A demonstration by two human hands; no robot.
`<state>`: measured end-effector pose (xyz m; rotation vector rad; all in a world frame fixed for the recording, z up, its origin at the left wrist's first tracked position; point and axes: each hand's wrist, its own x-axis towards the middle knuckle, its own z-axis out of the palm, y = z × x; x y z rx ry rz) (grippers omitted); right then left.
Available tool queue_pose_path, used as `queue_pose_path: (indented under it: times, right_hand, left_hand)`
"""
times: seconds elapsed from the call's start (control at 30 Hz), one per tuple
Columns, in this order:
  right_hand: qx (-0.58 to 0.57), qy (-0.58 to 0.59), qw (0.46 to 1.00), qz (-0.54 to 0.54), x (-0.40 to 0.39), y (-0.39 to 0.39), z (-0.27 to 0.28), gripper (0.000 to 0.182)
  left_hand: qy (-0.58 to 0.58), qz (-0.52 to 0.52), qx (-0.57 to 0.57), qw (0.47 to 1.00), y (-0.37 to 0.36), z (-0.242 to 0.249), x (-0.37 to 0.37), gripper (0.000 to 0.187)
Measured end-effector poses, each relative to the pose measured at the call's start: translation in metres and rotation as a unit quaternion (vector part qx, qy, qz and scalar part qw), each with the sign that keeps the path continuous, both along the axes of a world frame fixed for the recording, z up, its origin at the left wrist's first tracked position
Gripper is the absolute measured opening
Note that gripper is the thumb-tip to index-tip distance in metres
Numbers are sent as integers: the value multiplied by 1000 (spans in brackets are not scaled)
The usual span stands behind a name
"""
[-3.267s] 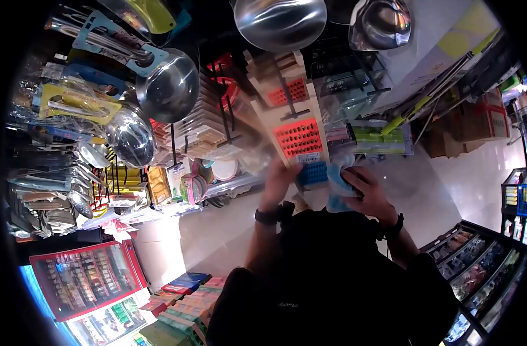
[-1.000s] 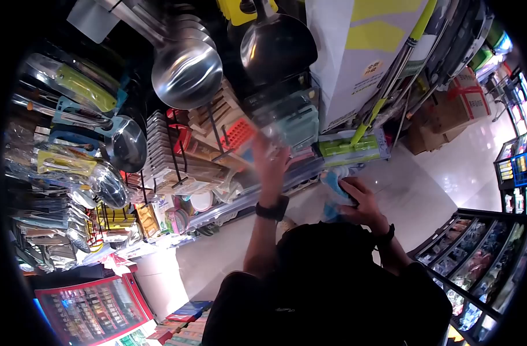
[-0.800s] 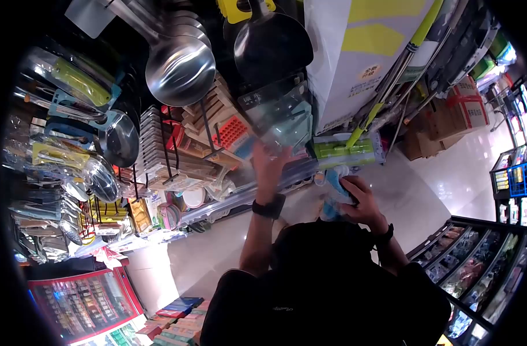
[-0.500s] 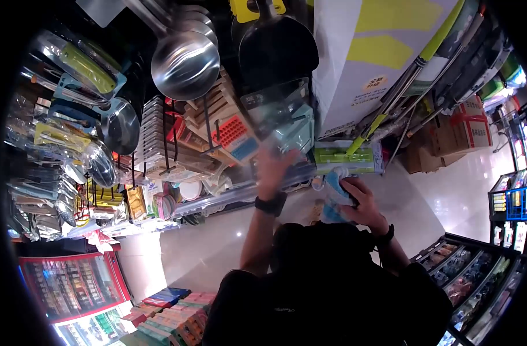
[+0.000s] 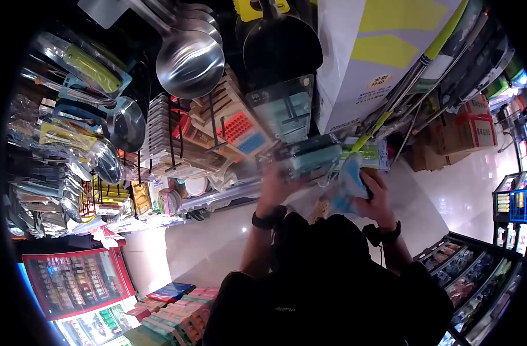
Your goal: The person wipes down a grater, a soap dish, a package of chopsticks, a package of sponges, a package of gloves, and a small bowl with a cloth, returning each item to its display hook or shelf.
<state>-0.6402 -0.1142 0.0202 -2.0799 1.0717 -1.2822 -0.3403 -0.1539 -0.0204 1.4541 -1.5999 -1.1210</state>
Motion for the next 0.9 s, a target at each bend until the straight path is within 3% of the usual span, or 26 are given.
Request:
queue_pose_path:
  times: [0.1, 0.17, 0.27, 0.33, 0.43, 0.53, 0.63, 0.73, 0.77, 0.87, 0.9]
  right_hand:
    - [-48, 14, 997, -65, 0, 6, 3, 60]
    - [-83, -2, 991, -104, 7, 10, 5, 56]
    - [-145, 32, 979, -140, 31, 15, 28, 54]
    - [-161, 85, 972, -149, 47, 16, 36, 55]
    - [-129, 135, 975, -119, 59, 10, 40, 54]
    - [-74, 65, 989, -106, 66, 16, 20, 57]
    - [-43, 50, 996, -56, 65, 26, 0, 58]
    - [-29, 41, 999, -14, 63, 29, -4, 59]
    - [-23, 36, 999, -3, 62, 29, -3, 58]
    - [15, 9, 992, -123, 55, 34, 0, 53]
    - [-33, -4, 984, -174, 57, 31, 6, 52]
  left_hand:
    - [-43, -28, -147, 988, 6, -1, -4, 68]
    - [-51, -48, -179, 981, 15, -7, -2, 69]
    - [-27, -85, -45, 995, 33, -5, 3, 68]
    - [27, -115, 100, 988, 38, 50, -2, 64]
    - [257, -50, 47, 964, 49, 60, -5, 51]
    - [110, -53, -71, 990, 48, 53, 17, 44]
    - [124, -34, 3, 992, 56, 59, 33, 38]
    - [254, -3, 57, 966, 54, 68, 34, 38]
    - [217, 2, 37, 975, 54, 61, 38, 36]
    - [102, -2, -25, 994, 54, 47, 47, 37]
    - [60, -18, -43, 997, 55, 58, 46, 37]
